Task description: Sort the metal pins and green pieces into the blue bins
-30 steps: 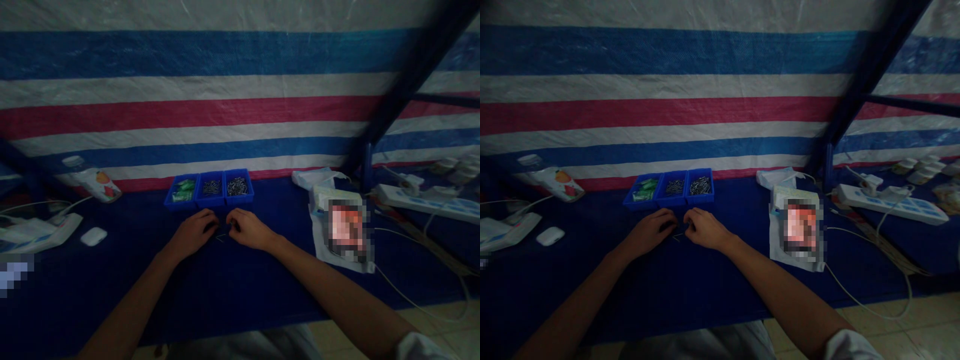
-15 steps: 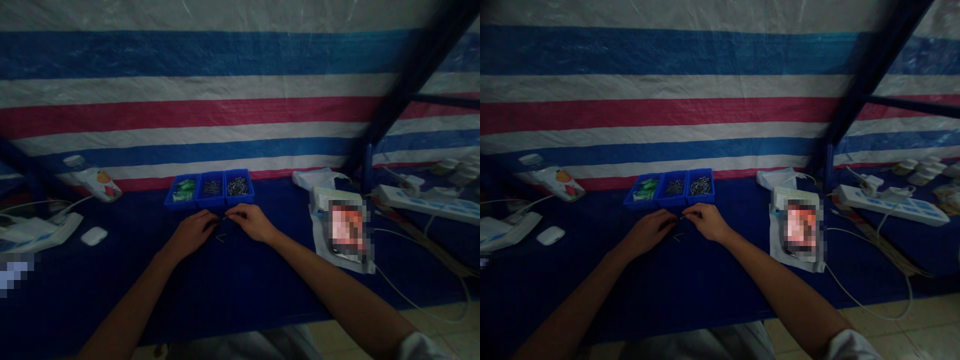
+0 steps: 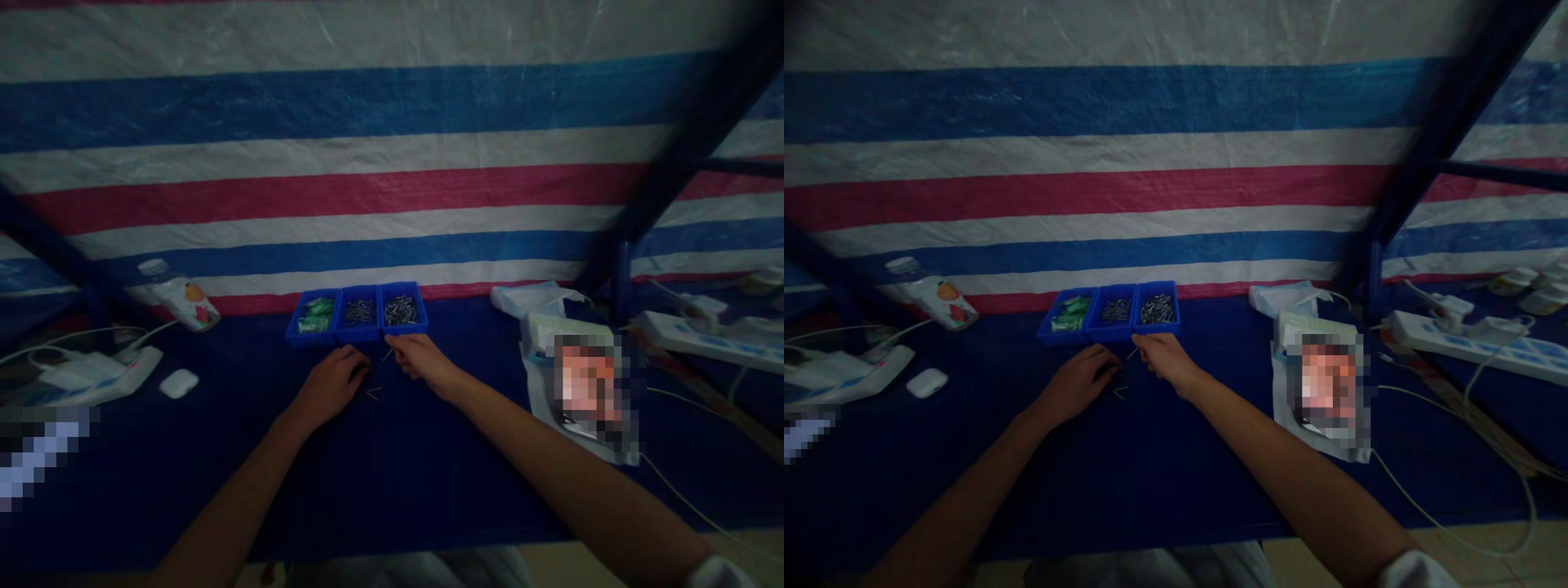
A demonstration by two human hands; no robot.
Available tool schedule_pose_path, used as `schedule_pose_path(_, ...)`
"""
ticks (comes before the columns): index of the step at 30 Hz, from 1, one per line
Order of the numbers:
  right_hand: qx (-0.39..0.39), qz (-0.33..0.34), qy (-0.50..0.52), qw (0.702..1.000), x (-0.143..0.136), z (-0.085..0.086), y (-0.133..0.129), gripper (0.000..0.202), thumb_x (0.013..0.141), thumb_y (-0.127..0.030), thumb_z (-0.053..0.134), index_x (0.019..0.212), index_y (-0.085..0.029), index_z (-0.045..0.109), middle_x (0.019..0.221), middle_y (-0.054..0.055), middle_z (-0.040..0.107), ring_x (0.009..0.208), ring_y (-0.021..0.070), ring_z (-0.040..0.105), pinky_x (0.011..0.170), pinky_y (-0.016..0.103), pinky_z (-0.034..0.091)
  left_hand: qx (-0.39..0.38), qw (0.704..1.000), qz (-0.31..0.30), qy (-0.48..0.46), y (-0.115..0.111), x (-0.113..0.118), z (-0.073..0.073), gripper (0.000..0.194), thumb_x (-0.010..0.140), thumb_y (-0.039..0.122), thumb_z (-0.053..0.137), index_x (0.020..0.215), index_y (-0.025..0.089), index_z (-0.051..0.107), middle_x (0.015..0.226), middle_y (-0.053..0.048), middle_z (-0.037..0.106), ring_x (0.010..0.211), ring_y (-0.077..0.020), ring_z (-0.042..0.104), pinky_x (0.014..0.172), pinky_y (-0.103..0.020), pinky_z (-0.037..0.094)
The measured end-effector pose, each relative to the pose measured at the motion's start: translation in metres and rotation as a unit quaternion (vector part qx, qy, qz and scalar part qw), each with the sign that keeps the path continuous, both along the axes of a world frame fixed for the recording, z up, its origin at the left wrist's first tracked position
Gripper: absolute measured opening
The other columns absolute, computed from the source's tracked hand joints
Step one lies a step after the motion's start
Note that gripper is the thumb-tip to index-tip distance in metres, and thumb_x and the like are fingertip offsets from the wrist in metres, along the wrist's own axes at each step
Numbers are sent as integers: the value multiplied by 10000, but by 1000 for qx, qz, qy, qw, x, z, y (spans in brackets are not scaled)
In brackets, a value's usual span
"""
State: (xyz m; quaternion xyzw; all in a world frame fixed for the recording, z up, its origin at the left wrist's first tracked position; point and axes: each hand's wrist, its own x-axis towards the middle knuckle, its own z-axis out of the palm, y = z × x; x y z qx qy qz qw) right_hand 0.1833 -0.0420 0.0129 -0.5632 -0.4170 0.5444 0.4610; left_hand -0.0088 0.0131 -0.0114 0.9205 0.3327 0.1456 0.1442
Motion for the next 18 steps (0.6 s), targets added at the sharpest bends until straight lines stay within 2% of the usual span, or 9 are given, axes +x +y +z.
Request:
schedule_pose_path(2,-1,-7,13,1000,-5,6,13,345,876,-444,541,655,-189,469,546,-59,391,435,58,311,428,229,179,0,1000,1,0,-1,0,1,197,955,233,459,1028,186,636,1057,-66,619,974,-207,587,887,-375,479)
schedule_pose_path(5,11,-33,14,999,-13,14,28,342,906,-517,478,831,-192,553,611,-41,481,416,66,368,411,236,210,-5,1000,7,1,-3,0,4,182,953,235,454,1000,182,622,1037,-67,617,947,-213,585,863,-382,482)
schedule_pose_path(8,74,-20,-118,990,-19,13,24,360,922,-518,456,877,-192,603,673,-2,571,490,94,481,475,252,330,-6,1000,9,5,-3,0,4,177,959,234,435,981,178,602,1001,-68,617,931,-215,581,854,-382,480)
schedule_pose_path(10,135,17,-254,958,-20,6,13,310,912,-468,505,864,-193,639,734,25,630,628,127,572,592,270,404,2,1000,6,9,-3,1,2,195,974,247,410,1010,173,587,1002,-74,614,940,-220,580,855,-386,477)
schedule_pose_path(13,185,60,-413,890,-17,-7,-6,252,920,-398,510,999,-212,662,929,57,685,829,180,634,725,311,437,9,1000,6,17,-2,0,0,204,988,263,385,1013,173,567,1004,-76,613,949,-223,579,853,-383,472)
schedule_pose_path(16,196,78,-496,842,-13,-16,-14,274,943,-346,468,1107,-210,641,1076,79,657,874,194,641,750,331,451,7,1000,1,9,-1,0,1,180,983,235,387,973,188,560,984,-59,616,943,-211,577,860,-366,464)
schedule_pose_path(18,205,92,-509,831,-11,-19,-14,277,949,-339,469,1125,-203,634,1089,79,642,889,187,638,765,324,459,5,1000,-3,-15,0,-1,3,181,982,227,387,973,194,566,990,-53,620,956,-209,573,878,-370,454)
